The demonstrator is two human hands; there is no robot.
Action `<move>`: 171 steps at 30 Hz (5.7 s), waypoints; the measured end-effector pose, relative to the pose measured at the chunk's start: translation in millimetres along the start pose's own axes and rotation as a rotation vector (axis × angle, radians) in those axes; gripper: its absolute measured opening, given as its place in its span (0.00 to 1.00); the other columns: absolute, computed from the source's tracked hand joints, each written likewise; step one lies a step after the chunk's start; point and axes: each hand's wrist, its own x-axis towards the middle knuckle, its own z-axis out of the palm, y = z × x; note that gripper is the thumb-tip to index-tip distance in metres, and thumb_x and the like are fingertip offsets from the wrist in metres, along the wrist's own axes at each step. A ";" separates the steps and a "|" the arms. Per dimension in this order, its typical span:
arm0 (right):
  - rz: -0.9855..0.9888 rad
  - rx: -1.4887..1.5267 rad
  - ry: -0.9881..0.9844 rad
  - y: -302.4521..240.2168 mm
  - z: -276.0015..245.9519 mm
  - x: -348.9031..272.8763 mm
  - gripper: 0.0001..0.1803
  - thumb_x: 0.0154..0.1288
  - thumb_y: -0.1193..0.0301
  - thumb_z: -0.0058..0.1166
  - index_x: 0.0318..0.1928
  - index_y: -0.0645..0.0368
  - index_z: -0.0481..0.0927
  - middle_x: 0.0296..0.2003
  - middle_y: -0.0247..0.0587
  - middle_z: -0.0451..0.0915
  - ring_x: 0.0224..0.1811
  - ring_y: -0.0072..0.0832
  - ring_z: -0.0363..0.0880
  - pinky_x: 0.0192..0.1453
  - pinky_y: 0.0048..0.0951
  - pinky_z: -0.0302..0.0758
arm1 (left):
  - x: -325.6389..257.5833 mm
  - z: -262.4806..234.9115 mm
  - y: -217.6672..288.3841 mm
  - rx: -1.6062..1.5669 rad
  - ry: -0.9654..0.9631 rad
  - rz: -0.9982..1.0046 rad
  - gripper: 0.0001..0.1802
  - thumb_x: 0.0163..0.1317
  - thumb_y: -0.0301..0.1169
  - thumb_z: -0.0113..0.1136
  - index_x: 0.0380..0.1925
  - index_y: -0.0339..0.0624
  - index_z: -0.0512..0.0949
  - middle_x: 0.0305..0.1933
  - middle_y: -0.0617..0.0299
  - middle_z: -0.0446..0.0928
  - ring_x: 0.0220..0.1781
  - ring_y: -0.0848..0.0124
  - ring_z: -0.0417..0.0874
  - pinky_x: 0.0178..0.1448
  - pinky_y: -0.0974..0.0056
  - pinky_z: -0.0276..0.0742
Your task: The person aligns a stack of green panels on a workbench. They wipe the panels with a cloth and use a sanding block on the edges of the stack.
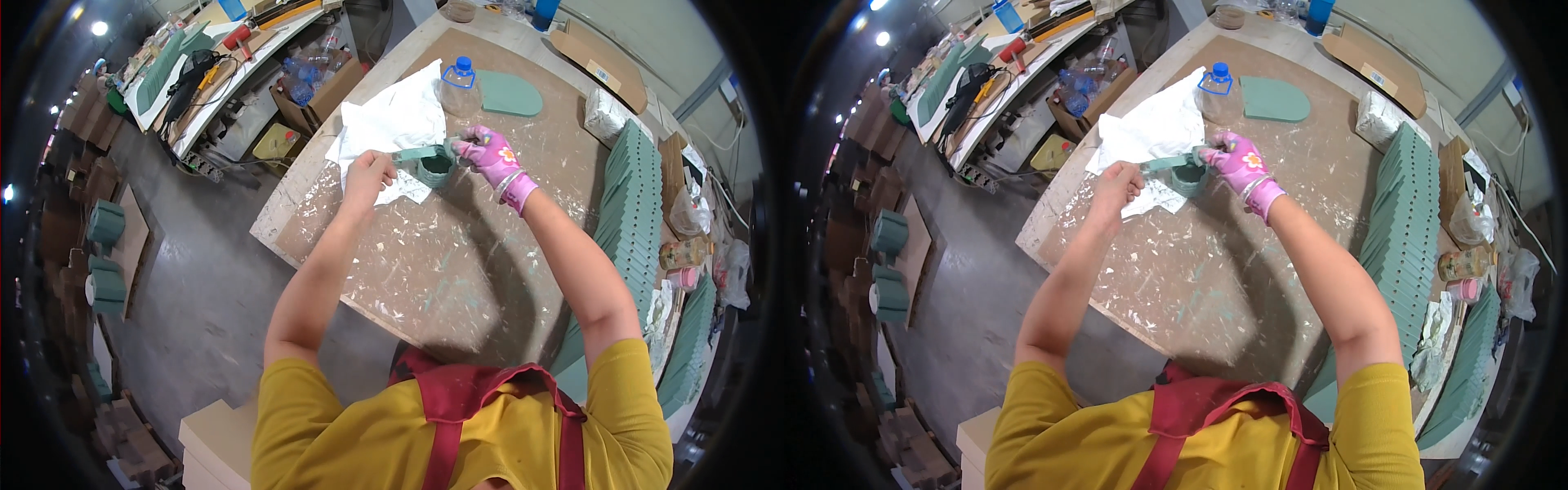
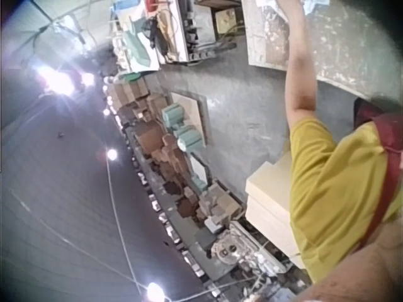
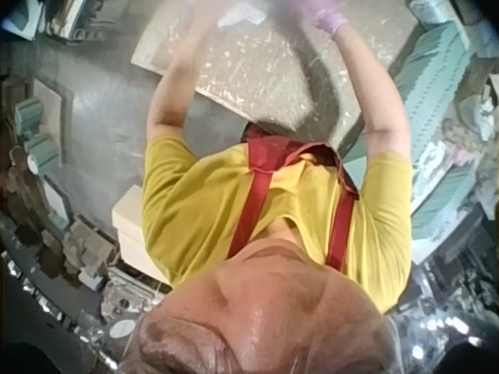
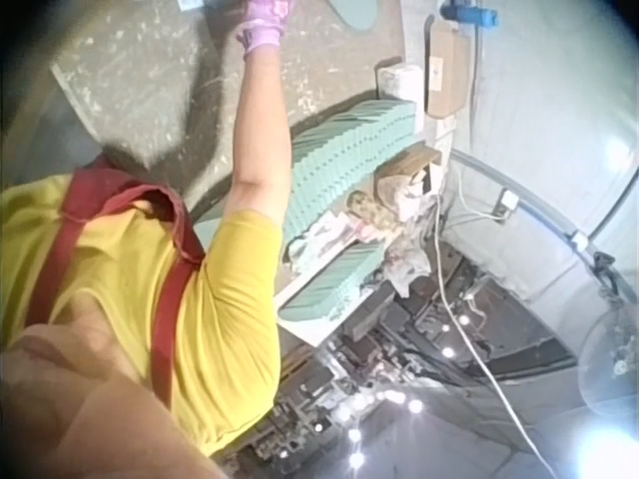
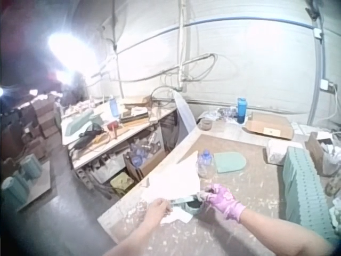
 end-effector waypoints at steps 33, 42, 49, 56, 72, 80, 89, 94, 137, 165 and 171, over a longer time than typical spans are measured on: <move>-0.109 -0.108 0.115 12.4 9.6 -5.1 0.16 0.60 0.63 0.58 0.42 0.62 0.78 0.33 0.44 0.81 0.32 0.32 0.80 0.35 0.30 0.74 | -23.9 43.6 -21.1 0.066 0.240 0.222 0.08 0.65 0.27 0.53 0.30 0.34 0.72 0.22 0.60 0.80 0.23 0.78 0.77 0.28 0.72 0.71; -0.319 -0.518 0.168 0.6 32.5 -1.4 0.17 0.59 0.65 0.57 0.46 0.61 0.76 0.42 0.52 0.80 0.45 0.46 0.79 0.49 0.39 0.74 | -36.4 46.9 -4.1 0.529 0.147 0.311 0.06 0.62 0.29 0.55 0.30 0.38 0.74 0.20 0.60 0.80 0.22 0.71 0.81 0.30 0.66 0.74; -0.026 0.102 -0.009 1.4 15.3 6.8 0.16 0.61 0.68 0.57 0.46 0.65 0.78 0.36 0.38 0.81 0.37 0.22 0.77 0.41 0.24 0.73 | -29.9 40.4 -9.4 0.730 0.208 0.461 0.07 0.61 0.30 0.55 0.29 0.38 0.74 0.21 0.56 0.80 0.25 0.60 0.83 0.31 0.60 0.75; -0.305 -0.212 0.106 17.3 21.3 -3.0 0.16 0.60 0.69 0.58 0.47 0.64 0.77 0.38 0.48 0.82 0.40 0.36 0.81 0.46 0.31 0.75 | -27.3 45.1 3.2 0.769 0.193 0.537 0.06 0.60 0.30 0.56 0.29 0.39 0.74 0.19 0.53 0.77 0.25 0.54 0.81 0.30 0.56 0.74; 0.124 0.504 -0.082 20.6 11.2 2.5 0.14 0.66 0.69 0.52 0.49 0.61 0.78 0.36 0.29 0.81 0.29 0.15 0.75 0.30 0.17 0.69 | -18.2 36.6 7.9 0.974 0.111 0.531 0.07 0.60 0.32 0.55 0.32 0.40 0.75 0.21 0.46 0.77 0.27 0.49 0.80 0.33 0.50 0.75; -0.242 -0.490 0.149 26.6 16.9 -12.3 0.21 0.61 0.56 0.50 0.46 0.58 0.78 0.43 0.53 0.79 0.47 0.48 0.77 0.51 0.43 0.72 | -2.0 50.4 1.8 1.085 0.014 0.590 0.09 0.61 0.34 0.53 0.33 0.39 0.76 0.26 0.44 0.77 0.31 0.47 0.80 0.36 0.49 0.73; -0.351 0.261 0.123 -66.0 -64.3 -152.5 0.16 0.62 0.65 0.55 0.47 0.61 0.78 0.42 0.44 0.79 0.41 0.31 0.80 0.43 0.30 0.77 | -10.8 48.5 33.8 1.227 0.131 0.866 0.24 0.57 0.37 0.63 0.50 0.33 0.75 0.51 0.46 0.74 0.52 0.51 0.75 0.55 0.55 0.70; -0.277 0.416 0.641 -23.7 -200.5 -306.8 0.24 0.68 0.59 0.45 0.59 0.59 0.68 0.52 0.37 0.75 0.52 0.26 0.74 0.56 0.27 0.67 | -137.5 152.1 31.0 0.498 -0.426 0.117 0.29 0.58 0.30 0.60 0.61 0.44 0.66 0.58 0.56 0.67 0.53 0.63 0.70 0.56 0.60 0.70; -0.048 -0.997 0.731 45.6 -148.3 -382.4 0.19 0.57 0.67 0.55 0.50 0.56 0.74 0.44 0.46 0.76 0.45 0.42 0.76 0.49 0.40 0.72 | -257.5 270.3 -92.8 0.274 -0.738 0.299 0.55 0.48 0.35 0.70 0.68 0.32 0.43 0.71 0.41 0.45 0.73 0.48 0.49 0.74 0.53 0.49; -0.183 -1.095 0.526 15.3 -148.4 -326.5 0.18 0.52 0.67 0.57 0.45 0.54 0.74 0.36 0.42 0.77 0.38 0.37 0.78 0.44 0.38 0.71 | -237.1 278.1 -85.3 0.180 -0.855 0.175 0.64 0.41 0.41 0.74 0.68 0.31 0.39 0.71 0.36 0.43 0.74 0.47 0.44 0.75 0.53 0.45; 0.256 -1.121 0.779 46.2 -225.8 -375.9 0.12 0.54 0.69 0.56 0.40 0.57 0.78 0.33 0.46 0.78 0.34 0.40 0.79 0.38 0.38 0.76 | -237.6 274.8 -87.4 0.145 -0.836 0.165 0.62 0.44 0.40 0.72 0.68 0.29 0.37 0.72 0.38 0.38 0.75 0.47 0.41 0.75 0.52 0.44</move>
